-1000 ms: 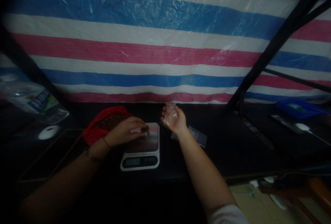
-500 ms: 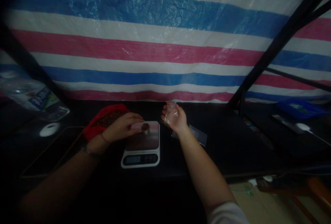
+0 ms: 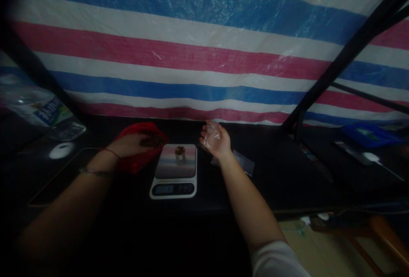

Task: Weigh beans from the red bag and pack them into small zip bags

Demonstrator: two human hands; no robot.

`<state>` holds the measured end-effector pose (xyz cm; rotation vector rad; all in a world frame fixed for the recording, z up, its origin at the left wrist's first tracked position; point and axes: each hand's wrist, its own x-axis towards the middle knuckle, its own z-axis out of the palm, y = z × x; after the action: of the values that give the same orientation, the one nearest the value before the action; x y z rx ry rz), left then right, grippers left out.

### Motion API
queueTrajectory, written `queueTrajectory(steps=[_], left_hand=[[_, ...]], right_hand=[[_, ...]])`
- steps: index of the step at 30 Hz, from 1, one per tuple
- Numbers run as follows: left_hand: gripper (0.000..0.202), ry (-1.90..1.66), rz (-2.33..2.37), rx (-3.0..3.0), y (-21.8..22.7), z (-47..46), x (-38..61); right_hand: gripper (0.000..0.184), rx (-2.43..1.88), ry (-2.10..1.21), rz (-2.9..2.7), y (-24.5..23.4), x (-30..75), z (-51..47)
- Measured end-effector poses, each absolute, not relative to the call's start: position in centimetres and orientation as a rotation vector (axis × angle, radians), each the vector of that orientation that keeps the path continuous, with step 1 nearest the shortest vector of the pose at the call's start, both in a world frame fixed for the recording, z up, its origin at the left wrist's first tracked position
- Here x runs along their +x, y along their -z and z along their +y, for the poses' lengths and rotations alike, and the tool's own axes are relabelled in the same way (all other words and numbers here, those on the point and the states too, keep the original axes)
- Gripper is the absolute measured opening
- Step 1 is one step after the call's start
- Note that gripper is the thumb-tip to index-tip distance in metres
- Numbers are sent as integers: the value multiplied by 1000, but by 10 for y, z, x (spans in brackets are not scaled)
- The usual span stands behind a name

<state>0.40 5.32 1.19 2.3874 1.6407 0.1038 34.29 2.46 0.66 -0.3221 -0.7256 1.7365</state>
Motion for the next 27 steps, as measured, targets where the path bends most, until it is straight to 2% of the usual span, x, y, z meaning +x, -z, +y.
queueTrajectory(steps=[8,18,22,27], left_hand=[[39,-106,1605,2437,-5,59,3],[32,-272,1722,2477,-18,57,10],[37,-284,1707,2472,-17,55,10],[62,-146,1690,2404,-10,53,9]], right_hand=[[31,-363,-1738,-729,-8,342,24],[31,-355,-1722,-738,-6,343,25],[32,-324,-1740,-732,-6,343,25],[33,-298,-1756,-726,-6,343,24]])
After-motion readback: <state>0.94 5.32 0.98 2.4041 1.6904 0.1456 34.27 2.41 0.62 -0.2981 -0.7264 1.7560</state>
